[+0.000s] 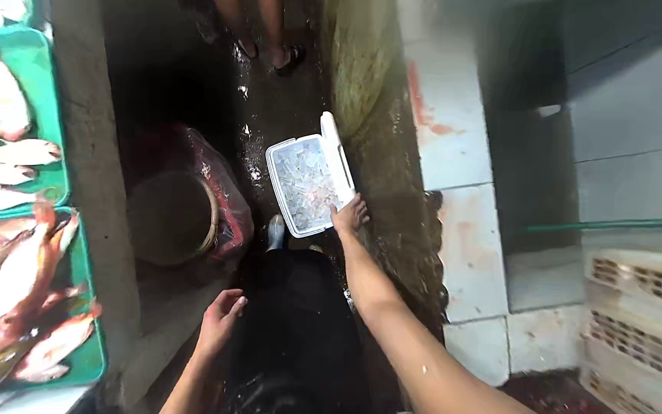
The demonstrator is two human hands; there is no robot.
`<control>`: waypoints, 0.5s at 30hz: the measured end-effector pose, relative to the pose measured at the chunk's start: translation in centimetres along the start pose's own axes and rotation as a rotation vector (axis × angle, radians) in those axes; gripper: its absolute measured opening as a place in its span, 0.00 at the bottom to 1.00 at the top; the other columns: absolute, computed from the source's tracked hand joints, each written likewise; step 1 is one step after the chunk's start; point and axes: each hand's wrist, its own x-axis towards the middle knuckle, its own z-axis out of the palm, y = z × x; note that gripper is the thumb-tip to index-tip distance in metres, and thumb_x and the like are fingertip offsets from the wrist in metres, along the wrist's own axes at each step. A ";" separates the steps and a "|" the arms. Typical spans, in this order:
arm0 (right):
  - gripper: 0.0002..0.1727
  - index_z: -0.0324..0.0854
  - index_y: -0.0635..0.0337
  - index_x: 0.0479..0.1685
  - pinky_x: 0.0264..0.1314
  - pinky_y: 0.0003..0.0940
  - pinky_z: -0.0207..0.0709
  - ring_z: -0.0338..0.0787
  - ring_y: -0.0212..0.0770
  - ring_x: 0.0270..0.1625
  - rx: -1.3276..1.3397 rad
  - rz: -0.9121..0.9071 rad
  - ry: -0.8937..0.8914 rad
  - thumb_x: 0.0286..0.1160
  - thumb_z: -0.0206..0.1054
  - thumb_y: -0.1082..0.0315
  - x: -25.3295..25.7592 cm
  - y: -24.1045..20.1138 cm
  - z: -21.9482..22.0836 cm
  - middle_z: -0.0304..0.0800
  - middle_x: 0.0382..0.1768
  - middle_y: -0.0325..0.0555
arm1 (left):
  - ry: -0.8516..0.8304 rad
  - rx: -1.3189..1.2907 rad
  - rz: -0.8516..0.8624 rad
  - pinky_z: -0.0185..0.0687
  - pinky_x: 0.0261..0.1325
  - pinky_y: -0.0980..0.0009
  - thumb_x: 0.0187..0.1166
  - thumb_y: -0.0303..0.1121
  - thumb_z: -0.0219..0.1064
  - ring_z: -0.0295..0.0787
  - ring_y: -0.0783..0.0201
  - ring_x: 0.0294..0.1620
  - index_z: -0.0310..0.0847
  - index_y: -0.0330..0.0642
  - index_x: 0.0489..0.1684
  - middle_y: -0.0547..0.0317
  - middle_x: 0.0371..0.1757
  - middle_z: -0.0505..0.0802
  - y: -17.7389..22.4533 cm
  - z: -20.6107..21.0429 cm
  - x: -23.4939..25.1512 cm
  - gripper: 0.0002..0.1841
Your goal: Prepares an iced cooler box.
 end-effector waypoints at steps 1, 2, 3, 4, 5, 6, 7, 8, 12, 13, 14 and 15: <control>0.60 0.47 0.56 0.95 0.83 0.75 0.56 0.63 0.68 0.88 -0.032 -0.033 -0.034 0.65 0.73 0.36 -1.4 -0.8 1.4 0.60 0.88 0.67 | 0.001 -0.021 -0.024 0.95 0.44 0.62 0.85 0.40 0.65 0.96 0.62 0.40 0.81 0.40 0.65 0.56 0.48 0.97 0.0 0.2 2.6 0.18; 0.57 0.52 0.55 0.94 0.83 0.75 0.58 0.63 0.68 0.88 -0.050 -0.083 -0.072 0.66 0.72 0.37 -3.0 -1.4 2.9 0.60 0.88 0.66 | 0.002 -0.044 -0.036 0.94 0.44 0.62 0.85 0.40 0.64 0.96 0.62 0.40 0.80 0.39 0.66 0.55 0.48 0.96 0.2 0.4 5.7 0.18; 0.54 0.57 0.54 0.93 0.81 0.74 0.61 0.65 0.67 0.87 -0.066 -0.131 -0.095 0.66 0.72 0.37 -4.4 -1.8 4.6 0.62 0.87 0.65 | 0.001 -0.064 -0.042 0.94 0.44 0.62 0.86 0.41 0.63 0.95 0.61 0.41 0.79 0.39 0.68 0.54 0.49 0.96 0.5 1.0 9.2 0.19; 0.53 0.59 0.54 0.92 0.80 0.72 0.63 0.66 0.67 0.86 -0.074 -0.160 -0.095 0.66 0.72 0.37 -5.5 -1.9 6.2 0.62 0.87 0.64 | -0.005 -0.073 -0.050 0.94 0.47 0.60 0.87 0.43 0.62 0.95 0.61 0.44 0.77 0.39 0.71 0.53 0.52 0.95 0.9 1.8 12.9 0.21; 0.53 0.59 0.56 0.91 0.79 0.71 0.64 0.66 0.67 0.86 -0.076 -0.164 -0.084 0.67 0.71 0.37 -6.6 -1.7 7.7 0.62 0.87 0.65 | -0.008 -0.062 -0.055 0.93 0.51 0.59 0.88 0.45 0.61 0.94 0.60 0.49 0.74 0.39 0.75 0.51 0.57 0.94 1.2 2.5 16.7 0.24; 0.53 0.59 0.57 0.92 0.79 0.70 0.65 0.66 0.67 0.86 -0.075 -0.153 -0.071 0.67 0.71 0.37 -7.0 -1.6 9.0 0.61 0.88 0.65 | 0.001 -0.030 -0.043 0.91 0.59 0.57 0.87 0.48 0.61 0.92 0.59 0.57 0.70 0.39 0.80 0.49 0.63 0.91 1.5 3.2 20.7 0.28; 0.53 0.59 0.58 0.91 0.79 0.70 0.66 0.67 0.68 0.86 -0.076 -0.139 -0.061 0.68 0.70 0.37 -6.7 -1.6 10.2 0.61 0.88 0.66 | 0.033 0.003 -0.016 0.86 0.68 0.56 0.86 0.50 0.62 0.89 0.58 0.66 0.65 0.38 0.84 0.46 0.70 0.88 1.7 4.1 24.9 0.33; 0.53 0.60 0.57 0.91 0.78 0.70 0.66 0.67 0.68 0.85 -0.077 -0.132 -0.045 0.67 0.70 0.36 -5.8 -1.8 11.2 0.60 0.88 0.65 | 0.087 0.028 0.013 0.80 0.77 0.53 0.84 0.52 0.63 0.82 0.54 0.75 0.61 0.38 0.87 0.42 0.77 0.82 1.9 5.2 29.0 0.37; 0.42 0.65 0.49 0.90 0.81 0.72 0.62 0.64 0.68 0.88 -0.143 -0.244 0.118 0.78 0.59 0.36 3.4 -4.3 14.8 0.57 0.91 0.62 | 0.356 0.144 0.167 0.50 0.93 0.42 0.79 0.60 0.66 0.47 0.43 0.95 0.43 0.40 0.96 0.40 0.95 0.53 5.9 11.7 43.0 0.51; 0.38 0.64 0.47 0.91 0.83 0.73 0.58 0.59 0.68 0.90 -0.177 -0.283 0.139 0.84 0.52 0.39 6.3 -5.0 16.4 0.54 0.92 0.61 | 0.396 0.195 0.198 0.45 0.93 0.40 0.77 0.63 0.65 0.39 0.43 0.97 0.37 0.42 0.97 0.42 0.97 0.46 6.9 13.5 45.8 0.54; 0.36 0.61 0.44 0.93 0.84 0.75 0.53 0.54 0.67 0.93 -0.220 -0.309 0.142 0.88 0.45 0.42 8.2 -5.3 18.6 0.50 0.94 0.60 | 0.416 0.240 0.213 0.37 0.94 0.38 0.76 0.66 0.63 0.31 0.43 0.98 0.32 0.45 0.98 0.44 0.98 0.38 7.1 15.2 47.9 0.57; 0.35 0.57 0.39 0.95 0.86 0.76 0.48 0.48 0.66 0.95 -0.275 -0.317 0.144 0.89 0.38 0.44 8.8 -5.1 20.8 0.45 0.95 0.57 | 0.434 0.276 0.199 0.31 0.95 0.38 0.76 0.68 0.60 0.23 0.46 0.98 0.28 0.48 0.99 0.48 0.98 0.32 6.3 16.6 49.2 0.57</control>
